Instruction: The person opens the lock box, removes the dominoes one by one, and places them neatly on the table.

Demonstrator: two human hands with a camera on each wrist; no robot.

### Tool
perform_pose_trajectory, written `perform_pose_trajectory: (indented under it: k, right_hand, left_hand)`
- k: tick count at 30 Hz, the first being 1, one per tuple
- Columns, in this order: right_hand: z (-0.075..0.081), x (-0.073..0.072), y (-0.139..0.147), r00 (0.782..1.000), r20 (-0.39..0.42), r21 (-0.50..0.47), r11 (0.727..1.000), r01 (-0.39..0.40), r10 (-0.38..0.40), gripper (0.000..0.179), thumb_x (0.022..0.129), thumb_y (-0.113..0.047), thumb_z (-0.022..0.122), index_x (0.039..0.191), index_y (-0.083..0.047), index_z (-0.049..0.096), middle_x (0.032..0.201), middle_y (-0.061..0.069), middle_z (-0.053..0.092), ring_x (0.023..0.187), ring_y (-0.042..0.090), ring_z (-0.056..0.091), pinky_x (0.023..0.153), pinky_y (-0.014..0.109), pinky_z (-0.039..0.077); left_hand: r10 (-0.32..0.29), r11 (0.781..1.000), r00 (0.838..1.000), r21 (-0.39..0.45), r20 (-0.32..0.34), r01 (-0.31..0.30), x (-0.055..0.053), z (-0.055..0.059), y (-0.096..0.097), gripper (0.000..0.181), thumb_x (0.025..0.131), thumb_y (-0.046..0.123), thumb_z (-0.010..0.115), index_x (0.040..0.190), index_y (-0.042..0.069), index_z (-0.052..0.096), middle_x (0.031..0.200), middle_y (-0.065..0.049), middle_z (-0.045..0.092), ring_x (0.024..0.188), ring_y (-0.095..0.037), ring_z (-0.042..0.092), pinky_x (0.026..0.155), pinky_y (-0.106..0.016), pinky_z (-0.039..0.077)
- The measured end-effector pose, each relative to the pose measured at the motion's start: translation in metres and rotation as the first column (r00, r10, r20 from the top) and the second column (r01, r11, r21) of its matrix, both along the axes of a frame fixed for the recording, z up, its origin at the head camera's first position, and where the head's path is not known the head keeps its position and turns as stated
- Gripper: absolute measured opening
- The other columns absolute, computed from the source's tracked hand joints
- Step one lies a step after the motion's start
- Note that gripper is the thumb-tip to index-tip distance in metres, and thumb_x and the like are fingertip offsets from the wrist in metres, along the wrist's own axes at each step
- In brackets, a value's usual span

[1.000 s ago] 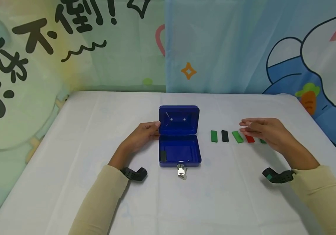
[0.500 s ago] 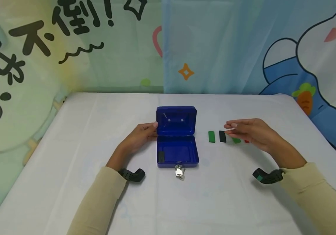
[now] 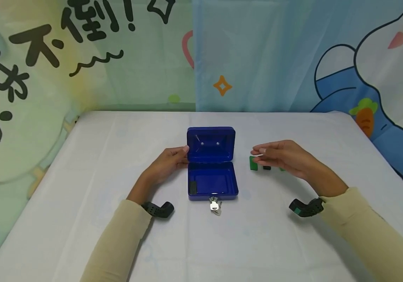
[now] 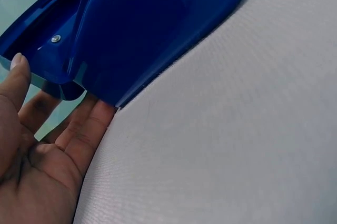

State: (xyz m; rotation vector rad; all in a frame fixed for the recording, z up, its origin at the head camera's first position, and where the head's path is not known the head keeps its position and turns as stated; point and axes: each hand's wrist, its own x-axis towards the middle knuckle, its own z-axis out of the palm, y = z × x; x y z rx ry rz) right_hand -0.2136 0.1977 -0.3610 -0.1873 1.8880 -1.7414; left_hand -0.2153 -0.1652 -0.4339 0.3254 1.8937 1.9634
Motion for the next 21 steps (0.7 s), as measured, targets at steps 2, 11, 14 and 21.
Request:
perform_pose_trajectory:
  k: [2, 11, 14, 21]
  right_hand:
    - [0.000, -0.001, -0.008, 1.000, 0.007, -0.010, 1.000, -0.026, 0.026, 0.047, 0.101, -0.008, 0.054, 0.139, 0.016, 0.039, 0.129, 0.016, 0.059, 0.107, 0.022, 0.065, 0.094, 0.034, 0.050]
    - [-0.003, -0.005, -0.045, 0.988, 0.038, -0.051, 0.988, -0.147, 0.149, 0.043, 0.101, -0.003, 0.051, 0.137, 0.018, 0.040, 0.134, 0.027, 0.053, 0.110, 0.027, 0.064, 0.095, 0.036, 0.048]
    - [-0.006, -0.004, -0.053, 0.984, 0.048, -0.054, 0.985, -0.166, 0.169, 0.042, 0.100, -0.004, 0.053, 0.134, 0.019, 0.043, 0.127, 0.025, 0.059, 0.109, 0.029, 0.064, 0.095, 0.037, 0.049]
    - [-0.008, -0.002, -0.071, 0.967, 0.076, -0.033, 0.970, -0.241, 0.242, 0.036, 0.102, -0.005, 0.049, 0.130, 0.018, 0.049, 0.125, 0.025, 0.060, 0.111, 0.031, 0.063, 0.094, 0.038, 0.049]
  left_hand:
    - [-0.002, 1.000, 1.000, -0.003, -0.003, 0.002, 0.000, 0.000, -0.001, 0.046, 0.105, 0.030, 0.044, 0.136, -0.003, 0.053, 0.129, -0.016, 0.060, 0.118, -0.027, 0.058, 0.098, -0.034, 0.048]
    - [-0.018, 1.000, 0.999, -0.018, -0.035, 0.017, -0.002, 0.001, -0.002, 0.047, 0.105, 0.032, 0.043, 0.137, -0.001, 0.052, 0.129, -0.016, 0.060, 0.118, -0.026, 0.058, 0.098, -0.033, 0.048]
    - [-0.015, 1.000, 0.999, -0.022, -0.031, 0.014, -0.001, 0.000, -0.001, 0.046, 0.106, 0.031, 0.043, 0.137, -0.001, 0.052, 0.128, -0.016, 0.060, 0.118, -0.026, 0.058, 0.098, -0.033, 0.048]
    - [-0.016, 1.000, 0.999, -0.018, -0.033, 0.015, -0.001, -0.002, -0.002, 0.047, 0.105, 0.033, 0.043, 0.136, -0.001, 0.054, 0.128, -0.015, 0.060, 0.117, -0.026, 0.058, 0.098, -0.034, 0.048]
